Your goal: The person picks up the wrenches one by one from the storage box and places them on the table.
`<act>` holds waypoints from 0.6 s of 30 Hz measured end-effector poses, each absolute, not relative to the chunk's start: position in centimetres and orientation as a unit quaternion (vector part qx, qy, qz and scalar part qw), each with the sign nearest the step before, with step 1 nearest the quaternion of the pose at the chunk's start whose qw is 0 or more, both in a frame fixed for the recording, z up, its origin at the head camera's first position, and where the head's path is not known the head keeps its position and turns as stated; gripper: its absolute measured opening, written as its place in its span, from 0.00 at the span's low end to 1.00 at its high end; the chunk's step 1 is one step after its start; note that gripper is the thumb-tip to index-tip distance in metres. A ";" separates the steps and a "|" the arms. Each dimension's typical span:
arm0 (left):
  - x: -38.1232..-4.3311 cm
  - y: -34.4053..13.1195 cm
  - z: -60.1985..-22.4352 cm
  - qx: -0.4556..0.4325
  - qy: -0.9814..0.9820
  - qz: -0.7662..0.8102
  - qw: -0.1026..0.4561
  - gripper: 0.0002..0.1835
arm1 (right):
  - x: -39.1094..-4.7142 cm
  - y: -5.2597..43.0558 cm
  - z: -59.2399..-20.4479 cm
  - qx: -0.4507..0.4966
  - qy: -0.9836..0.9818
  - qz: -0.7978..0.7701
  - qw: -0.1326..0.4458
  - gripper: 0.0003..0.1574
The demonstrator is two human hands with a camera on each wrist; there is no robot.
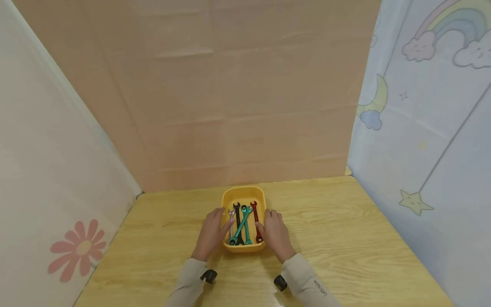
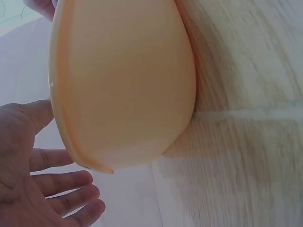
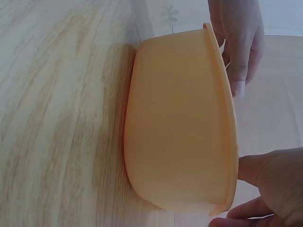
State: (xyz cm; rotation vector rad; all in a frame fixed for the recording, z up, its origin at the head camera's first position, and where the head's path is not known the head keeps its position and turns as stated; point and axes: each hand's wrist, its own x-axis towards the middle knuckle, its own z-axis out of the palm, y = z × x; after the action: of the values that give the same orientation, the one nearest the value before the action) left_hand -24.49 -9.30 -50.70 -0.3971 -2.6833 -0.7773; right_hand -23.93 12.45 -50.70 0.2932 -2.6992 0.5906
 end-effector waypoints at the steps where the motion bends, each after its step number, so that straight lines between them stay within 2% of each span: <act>1: -24.5 -9.2 -50.7 -0.138 -0.940 -0.268 0.157 0.31 | -24.0 12.5 -50.8 0.102 -0.957 0.209 0.176 0.35; 12: -25.2 -9.2 -51.3 -0.095 -0.946 -0.269 0.156 0.25 | -24.1 12.4 -51.4 0.096 -0.959 0.204 0.170 0.33; 18: -25.7 -9.3 -52.1 -0.066 -0.949 -0.261 0.161 0.12 | -24.2 12.1 -51.3 0.094 -0.957 0.201 0.188 0.33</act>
State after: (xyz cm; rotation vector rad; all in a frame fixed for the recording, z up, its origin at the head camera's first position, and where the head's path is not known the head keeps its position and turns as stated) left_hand -25.70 -9.30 -52.09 -0.1885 -2.7114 -0.7465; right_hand -24.16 12.14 -51.32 0.2649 -2.6919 0.5659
